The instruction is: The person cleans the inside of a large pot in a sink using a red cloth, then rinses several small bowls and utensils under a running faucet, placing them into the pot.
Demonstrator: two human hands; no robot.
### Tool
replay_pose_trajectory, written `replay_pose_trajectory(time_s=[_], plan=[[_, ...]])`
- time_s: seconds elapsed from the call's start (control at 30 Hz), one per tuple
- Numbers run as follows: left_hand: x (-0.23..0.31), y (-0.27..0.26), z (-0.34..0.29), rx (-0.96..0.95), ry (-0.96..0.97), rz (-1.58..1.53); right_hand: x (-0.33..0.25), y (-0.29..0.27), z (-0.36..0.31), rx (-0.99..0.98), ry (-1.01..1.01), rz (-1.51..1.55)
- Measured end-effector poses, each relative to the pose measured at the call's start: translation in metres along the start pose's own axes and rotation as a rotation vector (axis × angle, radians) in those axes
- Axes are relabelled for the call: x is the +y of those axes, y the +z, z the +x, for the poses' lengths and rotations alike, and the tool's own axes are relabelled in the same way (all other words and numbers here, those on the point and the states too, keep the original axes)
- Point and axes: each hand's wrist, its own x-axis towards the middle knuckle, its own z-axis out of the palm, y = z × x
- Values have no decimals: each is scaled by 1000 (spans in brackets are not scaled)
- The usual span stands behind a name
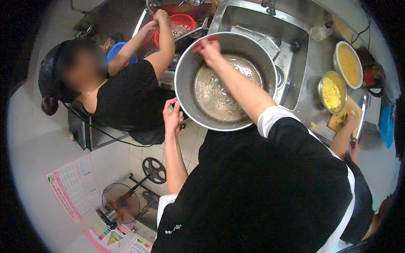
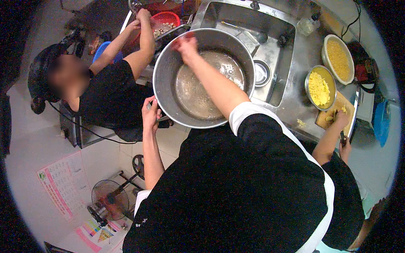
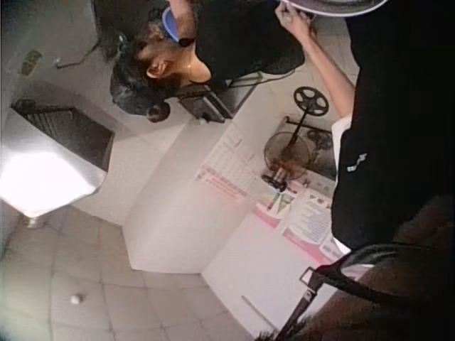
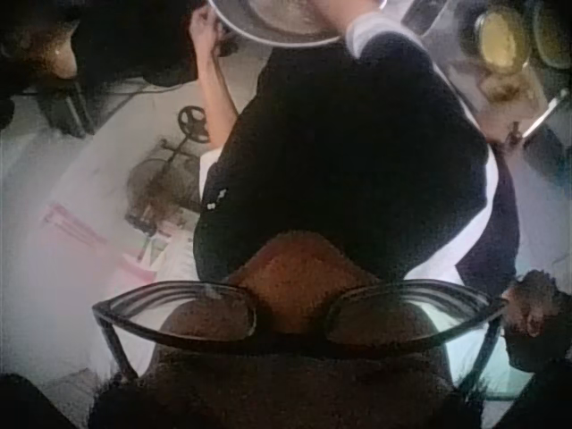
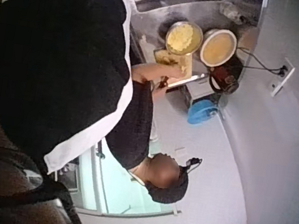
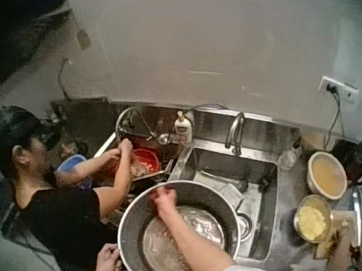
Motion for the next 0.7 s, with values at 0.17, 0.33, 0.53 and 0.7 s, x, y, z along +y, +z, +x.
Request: replay_pose_trajectory(time_s=[0.17, 0.33, 0.53, 0.7], plan=[[2, -8, 2, -1, -11, 7, -27, -61, 22, 663, -207, 248], [7, -4, 8, -51, 5, 40, -34, -71, 20, 659, -293, 351], [-9, -13, -1, 61, -56, -54, 2, 42, -35, 358, 25, -1009], [-12, 3, 6, -103, 19, 7, 43, 25, -107, -850, 822, -1204]])
